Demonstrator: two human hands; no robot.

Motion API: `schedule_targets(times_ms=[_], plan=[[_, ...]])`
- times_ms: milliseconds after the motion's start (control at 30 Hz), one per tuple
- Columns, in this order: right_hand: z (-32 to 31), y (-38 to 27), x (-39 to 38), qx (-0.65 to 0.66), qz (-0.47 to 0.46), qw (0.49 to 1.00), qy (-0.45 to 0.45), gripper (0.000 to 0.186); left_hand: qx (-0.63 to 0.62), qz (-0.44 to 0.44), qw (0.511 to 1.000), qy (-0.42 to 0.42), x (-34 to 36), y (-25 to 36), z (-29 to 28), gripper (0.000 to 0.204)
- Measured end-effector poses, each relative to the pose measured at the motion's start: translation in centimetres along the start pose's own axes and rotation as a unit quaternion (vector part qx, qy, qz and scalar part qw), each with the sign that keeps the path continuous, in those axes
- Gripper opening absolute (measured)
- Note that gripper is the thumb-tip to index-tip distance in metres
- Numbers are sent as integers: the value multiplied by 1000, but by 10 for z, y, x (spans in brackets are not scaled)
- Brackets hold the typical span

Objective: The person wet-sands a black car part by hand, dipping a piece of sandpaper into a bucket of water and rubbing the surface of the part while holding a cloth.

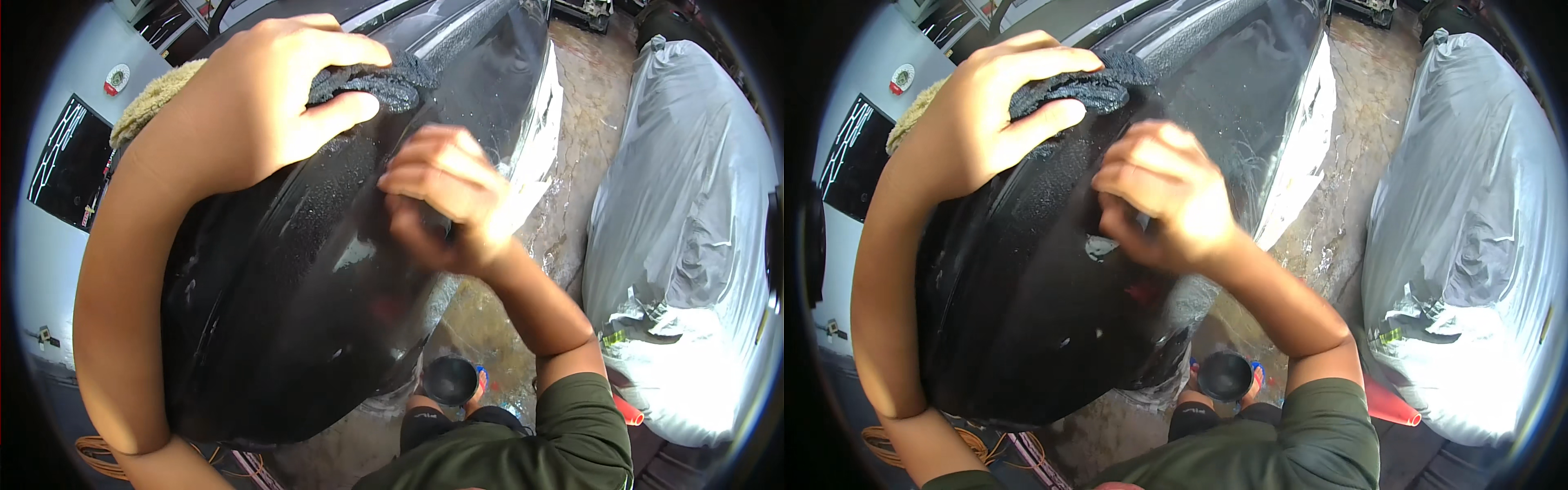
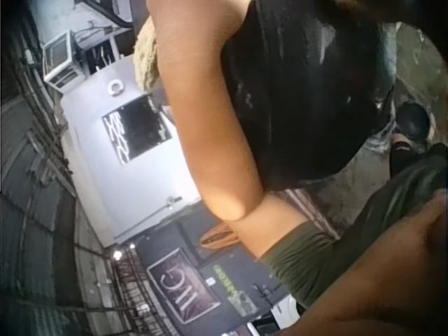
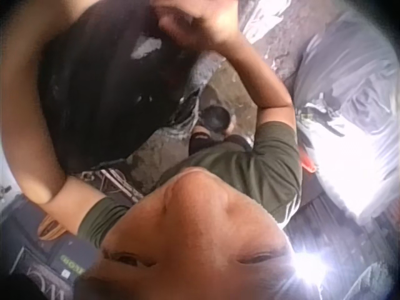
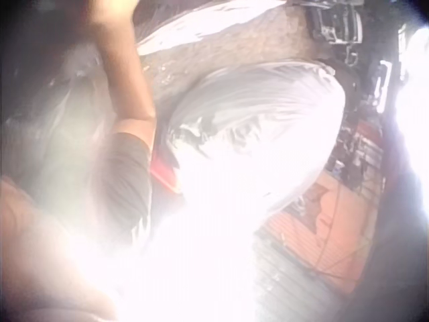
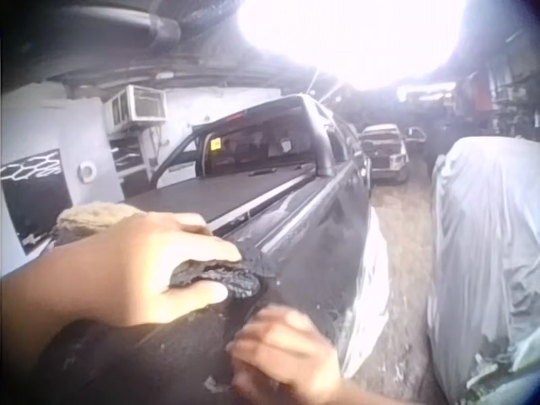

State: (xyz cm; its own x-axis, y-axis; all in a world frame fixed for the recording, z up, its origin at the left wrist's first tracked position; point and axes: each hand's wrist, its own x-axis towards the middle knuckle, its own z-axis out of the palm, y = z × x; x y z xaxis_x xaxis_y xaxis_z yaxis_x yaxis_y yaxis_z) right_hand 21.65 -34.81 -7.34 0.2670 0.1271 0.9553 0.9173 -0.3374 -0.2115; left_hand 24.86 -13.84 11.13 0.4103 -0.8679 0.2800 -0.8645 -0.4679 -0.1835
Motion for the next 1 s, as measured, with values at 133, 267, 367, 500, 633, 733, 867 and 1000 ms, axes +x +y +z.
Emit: schedule_targets(times_ms=[133,267,367,500,633,733,867,1000], plan=[[-3,14,1,-26,100,993,56,20,-7,6,1000,-5,0,0,1,34],[-5,16,0,-13,42,999,25,17,-4,10,1000,11,-1,-1,3,35],[-9,32,-1,-38,129,989,65,16,-9,-2,1000,0,-1,-2,3,35],[-17,32,-1,-22,-8,998,-50,20,7,-4,1000,6,0,0,3,35],[-37,57,-12,-25,192,975,112,19,-23,-47,998,-20,1,4,-1,35],[-43,51,-29,-14,235,941,245,19,-50,-40,998,-29,1,5,-4,35],[-22,6,-57,-102,197,971,89,31,-30,-60,997,-47,2,3,-5,35],[16,-92,-83,-6,115,991,-65,62,-24,-50,997,-51,2,2,-6,34]])
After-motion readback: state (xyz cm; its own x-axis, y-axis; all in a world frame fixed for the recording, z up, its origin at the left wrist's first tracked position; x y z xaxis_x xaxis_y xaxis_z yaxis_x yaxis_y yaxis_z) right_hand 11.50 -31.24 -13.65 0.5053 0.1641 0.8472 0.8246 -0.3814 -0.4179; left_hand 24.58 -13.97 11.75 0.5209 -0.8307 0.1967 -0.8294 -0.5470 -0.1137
